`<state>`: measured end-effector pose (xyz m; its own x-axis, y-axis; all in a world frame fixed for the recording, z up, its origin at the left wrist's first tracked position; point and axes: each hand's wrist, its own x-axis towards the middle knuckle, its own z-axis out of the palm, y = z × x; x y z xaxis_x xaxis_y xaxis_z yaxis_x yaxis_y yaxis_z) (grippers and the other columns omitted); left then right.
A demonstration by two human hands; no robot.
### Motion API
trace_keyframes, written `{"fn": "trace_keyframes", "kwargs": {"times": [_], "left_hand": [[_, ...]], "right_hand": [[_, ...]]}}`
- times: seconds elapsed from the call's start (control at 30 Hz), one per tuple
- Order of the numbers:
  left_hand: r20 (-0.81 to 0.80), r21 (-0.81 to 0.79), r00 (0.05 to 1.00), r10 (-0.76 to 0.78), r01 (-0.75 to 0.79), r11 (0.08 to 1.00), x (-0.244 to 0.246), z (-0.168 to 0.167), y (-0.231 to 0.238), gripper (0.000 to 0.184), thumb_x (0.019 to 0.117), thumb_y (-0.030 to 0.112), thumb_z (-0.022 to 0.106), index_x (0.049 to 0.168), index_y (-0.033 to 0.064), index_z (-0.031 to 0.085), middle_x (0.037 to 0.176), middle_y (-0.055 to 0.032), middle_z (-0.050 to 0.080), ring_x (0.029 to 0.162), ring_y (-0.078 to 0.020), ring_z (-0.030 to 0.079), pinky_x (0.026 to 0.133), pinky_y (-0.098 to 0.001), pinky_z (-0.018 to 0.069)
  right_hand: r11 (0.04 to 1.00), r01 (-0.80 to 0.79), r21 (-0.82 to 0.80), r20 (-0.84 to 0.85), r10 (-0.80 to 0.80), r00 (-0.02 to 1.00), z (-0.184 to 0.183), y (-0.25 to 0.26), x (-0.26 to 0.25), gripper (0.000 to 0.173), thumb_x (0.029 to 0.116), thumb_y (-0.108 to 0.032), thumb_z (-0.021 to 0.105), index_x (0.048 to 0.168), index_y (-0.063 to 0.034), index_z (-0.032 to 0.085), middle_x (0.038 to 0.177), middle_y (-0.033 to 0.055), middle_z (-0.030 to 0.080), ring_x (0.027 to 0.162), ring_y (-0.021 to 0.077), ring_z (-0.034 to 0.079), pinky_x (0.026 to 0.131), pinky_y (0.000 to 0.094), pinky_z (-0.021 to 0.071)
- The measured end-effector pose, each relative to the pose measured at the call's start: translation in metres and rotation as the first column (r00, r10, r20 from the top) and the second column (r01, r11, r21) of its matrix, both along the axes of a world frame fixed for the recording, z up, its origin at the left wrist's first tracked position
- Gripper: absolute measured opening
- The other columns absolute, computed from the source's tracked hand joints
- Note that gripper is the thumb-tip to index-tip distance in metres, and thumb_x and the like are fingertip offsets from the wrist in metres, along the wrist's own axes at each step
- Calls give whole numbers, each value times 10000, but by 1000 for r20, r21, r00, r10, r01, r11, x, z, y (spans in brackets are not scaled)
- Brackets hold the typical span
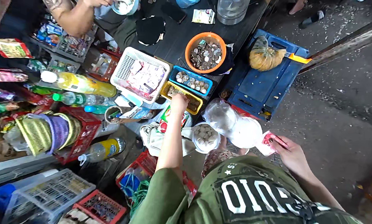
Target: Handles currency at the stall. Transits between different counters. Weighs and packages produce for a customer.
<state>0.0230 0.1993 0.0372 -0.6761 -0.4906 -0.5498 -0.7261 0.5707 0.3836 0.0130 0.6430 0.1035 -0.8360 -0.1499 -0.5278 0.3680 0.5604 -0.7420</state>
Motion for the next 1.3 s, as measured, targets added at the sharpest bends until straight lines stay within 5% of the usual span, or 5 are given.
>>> {"fn": "trace_keyframes", "kwargs": {"times": [0.43,0.53,0.77,1.03,1.3], "left_hand": [[102,-40,981,-163,168,985,-14,13,27,419,1052,290,563,1229,-81,647,1227,-351,641,1183,-534,609,993,-744,444],[-220,315,975,14,58,947,-13,50,85,286,1098,252,484,1219,35,626,957,-108,622,826,-194,599,778,-396,518],[-149,976,977,152,121,179,-12,96,303,385,1076,236,298,861,163,609,755,30,633,555,-13,539,478,-130,433],[29,996,981,-191,-45,-82,70,135,541,387,1133,218,278,1206,-28,568,1379,-251,622,1217,-330,677,969,-364,597],[-141,983,720,-680,183,-10,190,125,720,418,1137,174,211,1196,-55,556,1298,-217,681,1165,-295,701,986,-379,582]], "right_hand": [[966,210,-150,-87,-224,971,16,48,31,376,950,-126,620,1313,-29,613,1022,31,711,804,8,669,723,200,568],[908,325,-265,-164,-374,913,19,81,48,490,989,-107,577,1471,-66,501,1044,50,714,813,32,684,729,220,583],[774,486,-406,-259,-607,751,24,175,133,272,1027,-87,545,1260,-44,678,1011,8,742,845,18,694,763,204,588],[647,695,-314,-221,-762,609,1,306,311,261,992,-89,594,1221,-10,691,1106,74,719,959,74,694,880,263,584],[250,961,-121,-203,-954,222,0,373,491,508,994,-207,626,1464,-59,502,1060,122,745,865,178,721,836,399,592]]}}
